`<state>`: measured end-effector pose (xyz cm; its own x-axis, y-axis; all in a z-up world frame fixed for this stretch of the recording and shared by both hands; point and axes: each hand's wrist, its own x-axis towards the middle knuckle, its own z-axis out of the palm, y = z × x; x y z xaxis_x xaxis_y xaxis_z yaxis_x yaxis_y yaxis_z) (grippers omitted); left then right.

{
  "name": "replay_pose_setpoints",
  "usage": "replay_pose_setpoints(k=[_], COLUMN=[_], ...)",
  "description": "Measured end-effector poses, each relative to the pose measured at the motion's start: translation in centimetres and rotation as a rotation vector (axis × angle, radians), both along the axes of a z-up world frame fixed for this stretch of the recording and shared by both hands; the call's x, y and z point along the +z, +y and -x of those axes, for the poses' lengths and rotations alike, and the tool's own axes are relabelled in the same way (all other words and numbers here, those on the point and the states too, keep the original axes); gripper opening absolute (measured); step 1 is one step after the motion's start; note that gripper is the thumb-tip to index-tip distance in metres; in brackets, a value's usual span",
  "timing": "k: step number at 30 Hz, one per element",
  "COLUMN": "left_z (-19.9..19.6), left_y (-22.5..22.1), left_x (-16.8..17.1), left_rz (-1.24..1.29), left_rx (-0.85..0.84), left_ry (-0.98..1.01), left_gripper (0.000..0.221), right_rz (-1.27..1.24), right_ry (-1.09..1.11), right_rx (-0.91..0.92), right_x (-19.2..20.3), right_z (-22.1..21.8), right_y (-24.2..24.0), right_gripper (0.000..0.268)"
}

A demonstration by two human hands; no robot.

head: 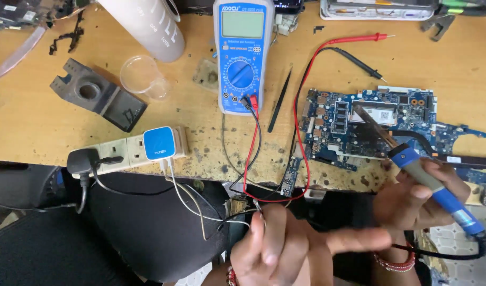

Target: Soldering components on a laptop motherboard and testing circuits with a multimeter on a repair bench.

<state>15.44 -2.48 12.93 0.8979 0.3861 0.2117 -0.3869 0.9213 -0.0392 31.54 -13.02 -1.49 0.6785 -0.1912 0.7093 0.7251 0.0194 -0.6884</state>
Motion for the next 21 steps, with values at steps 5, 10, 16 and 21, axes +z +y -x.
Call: replay_pose_setpoints(k=[5,10,16,21], left_z=[-2.3,-5.9,-6.6,-5.9], left_y=[1.2,3.6,5.5,6.9], left_x=[-0.9,-5.0,-8.3,-8.2], left_rz=[-0.474,-1.044,-1.514,-1.387], left_rx=[0.415,0.856,1.051,0.827], left_ry=[0.318,0.561,0.763,0.754], left_gripper=[0.035,0.034,0.041,0.036], right_rz=[-0.01,-0.051,-0.044,-0.006], right_ry=[-0.015,0.015,0.031,0.025], right_rx=[0.027,0.046,0.043,0.016], right_x=[-1.0,-1.3,-1.3,-1.4], right_z=[-0.6,-0.9,-0.8,-0.6], right_y=[-0.8,-0.8,-0.8,-1.0], right_gripper=[0.045,0.048,0.046,0.046])
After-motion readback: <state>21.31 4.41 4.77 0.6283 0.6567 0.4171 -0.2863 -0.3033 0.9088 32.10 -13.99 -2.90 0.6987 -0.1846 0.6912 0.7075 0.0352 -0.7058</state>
